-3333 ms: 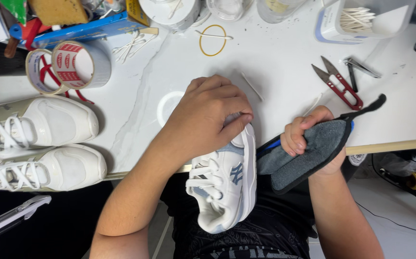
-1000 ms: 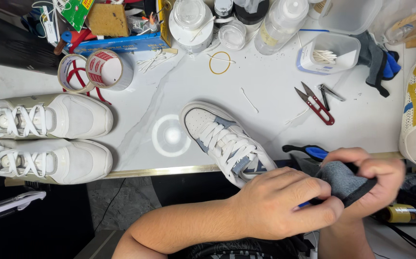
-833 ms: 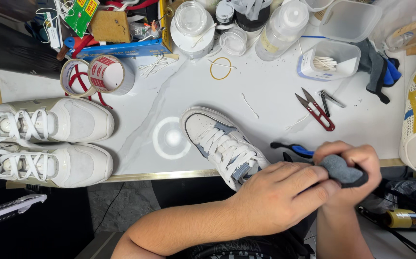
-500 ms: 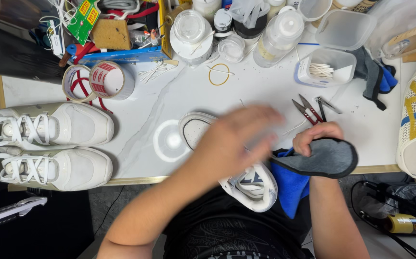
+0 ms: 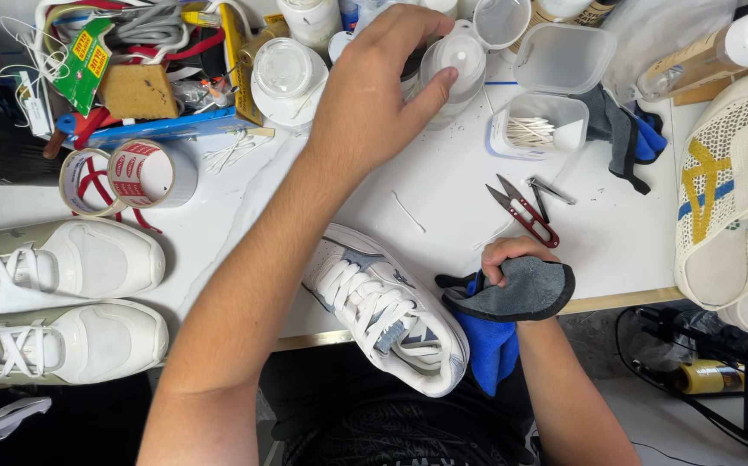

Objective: The person cleans the white and blue sneaker by using a cotton swab to apply a liquid to the edges of the sole and then wiping the sole and sides with a blue cloth.

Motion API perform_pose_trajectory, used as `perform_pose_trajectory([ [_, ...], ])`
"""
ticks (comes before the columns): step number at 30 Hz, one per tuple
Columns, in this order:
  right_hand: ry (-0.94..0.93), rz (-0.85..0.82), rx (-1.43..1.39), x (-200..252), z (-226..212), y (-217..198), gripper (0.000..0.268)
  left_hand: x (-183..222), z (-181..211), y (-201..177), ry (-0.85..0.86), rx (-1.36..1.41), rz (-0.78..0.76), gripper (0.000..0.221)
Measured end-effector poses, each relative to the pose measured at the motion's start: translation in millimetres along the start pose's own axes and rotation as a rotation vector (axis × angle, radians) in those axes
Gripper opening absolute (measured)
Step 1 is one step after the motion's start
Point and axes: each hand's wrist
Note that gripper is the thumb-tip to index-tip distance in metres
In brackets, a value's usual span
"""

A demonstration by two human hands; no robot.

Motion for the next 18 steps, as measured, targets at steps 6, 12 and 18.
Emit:
perform_pose_trajectory([
  [6, 0.061, 0.041, -0.103, 1, -1, 1, 0.032, -21, -8, -9, 0.056, -0.098, -0.148, 0.026],
  [12, 0.09, 0.019, -0.191, 4, 8, -7, 0.032, -37, -16, -14, 0.1, -0.232, -0.311, 0.025],
  [18, 0.039, -0.002, -0.21, 5, 13, -10, 0.031, -55, -13, -10, 0.111, -0.349, -0.437, 0.025],
])
Point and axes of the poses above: each hand's wrist, its own x-axis away from the middle knuckle, its own y-axis out of the palm, z = x × y, and after that the axes turned 3 degrees about y, right-handed
